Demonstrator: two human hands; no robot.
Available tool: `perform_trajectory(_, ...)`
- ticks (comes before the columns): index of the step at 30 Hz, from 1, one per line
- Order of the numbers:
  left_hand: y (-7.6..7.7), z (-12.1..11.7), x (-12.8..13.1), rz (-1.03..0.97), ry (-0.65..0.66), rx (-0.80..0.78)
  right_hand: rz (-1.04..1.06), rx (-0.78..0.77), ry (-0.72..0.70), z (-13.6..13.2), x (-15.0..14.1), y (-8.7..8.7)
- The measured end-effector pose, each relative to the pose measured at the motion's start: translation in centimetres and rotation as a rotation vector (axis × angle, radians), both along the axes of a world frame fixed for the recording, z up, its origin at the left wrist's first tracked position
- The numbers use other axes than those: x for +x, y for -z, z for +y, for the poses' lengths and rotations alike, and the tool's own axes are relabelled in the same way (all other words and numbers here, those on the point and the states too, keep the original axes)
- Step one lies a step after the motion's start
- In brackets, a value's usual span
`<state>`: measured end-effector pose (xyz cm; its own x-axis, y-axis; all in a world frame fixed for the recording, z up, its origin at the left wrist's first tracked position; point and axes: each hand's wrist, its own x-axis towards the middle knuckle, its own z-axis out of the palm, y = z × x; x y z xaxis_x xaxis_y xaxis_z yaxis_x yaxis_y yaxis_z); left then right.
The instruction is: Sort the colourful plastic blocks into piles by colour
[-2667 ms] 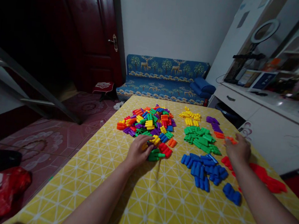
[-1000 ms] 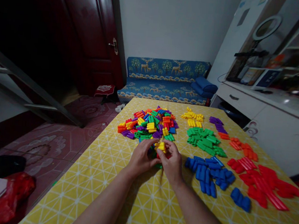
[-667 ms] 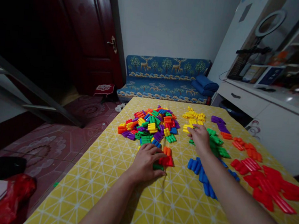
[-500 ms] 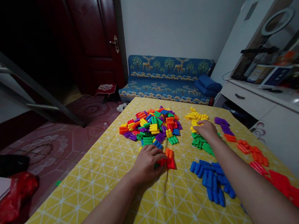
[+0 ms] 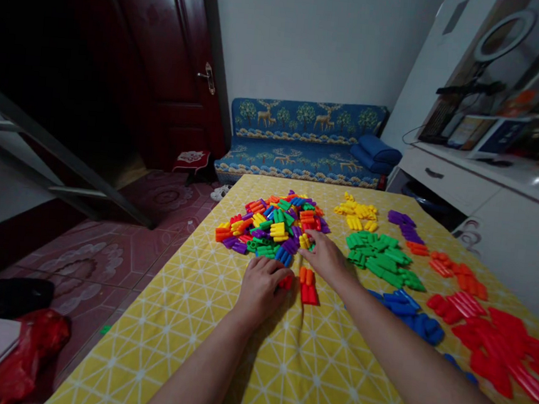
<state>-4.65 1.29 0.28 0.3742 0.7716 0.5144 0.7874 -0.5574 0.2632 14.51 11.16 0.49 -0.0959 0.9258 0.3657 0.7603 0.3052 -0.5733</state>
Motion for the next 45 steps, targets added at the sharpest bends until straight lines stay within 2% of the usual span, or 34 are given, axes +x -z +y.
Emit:
perform_trajectory(3,-0.1,0.0,0.0,-0.005,0.004,-0.002,-0.026,0.008,-0.01,-0.7,-0.9,0.5)
perform_trajectory(6,-0.2,0.0,0.0,-0.013,0.0,0.005,0.008,-0.021,0.014,0.6,-0.2,0.2)
perform_trajectory(11,-0.1,0.0,0.0,-0.02,0.003,0.02,0.085,-0.045,0.182,4.9,4.0,-2.0)
perform_trajectory(15,0.0,0.1,0.0,-0.038,0.001,0.021,0.197,0.093,0.366,6.3,6.7,-3.5)
perform_trajectory(17,0.0,0.2,0.0,-0.069,-0.018,0.021,0.315,0.183,0.371,5.2,6.5,-3.2)
perform_trajectory(20,0.3,0.4,-0.1,-0.13,-0.053,0.033,0.424,0.212,0.243,1.8,4.4,-1.5)
perform_trajectory(23,0.6,0.6,-0.3,-0.175,-0.076,0.047,0.395,0.197,0.127,-2.3,1.6,1.0)
perform_trajectory(28,0.2,0.4,-0.5,-0.202,-0.081,0.034,0.37,0.143,0.112,-7.2,-2.8,3.6)
perform_trajectory(31,-0.4,0.0,-0.6,-0.236,-0.035,0.026,0.427,0.091,0.068,-8.8,-4.8,3.9)
perform_trajectory(33,-0.7,0.0,-0.9,-0.299,-0.052,0.06,0.473,0.055,0.016,-9.5,-5.5,3.7)
perform_trajectory(35,-0.7,0.4,-1.8,-0.394,-0.138,0.129,0.508,0.049,-0.031,-9.8,-5.6,3.3)
perform_trajectory(38,-0.1,1.7,-4.0,-0.501,-0.334,0.22,0.541,0.048,-0.067,-9.8,-5.2,2.8)
perform_trajectory(41,0.8,3.3,-6.2,-0.466,-0.487,0.186,0.549,0.043,-0.066,-9.7,-4.9,2.6)
perform_trajectory(45,1.9,4.5,-7.5,-0.276,-0.468,0.056,0.523,0.075,-0.049,-9.9,-5.1,2.4)
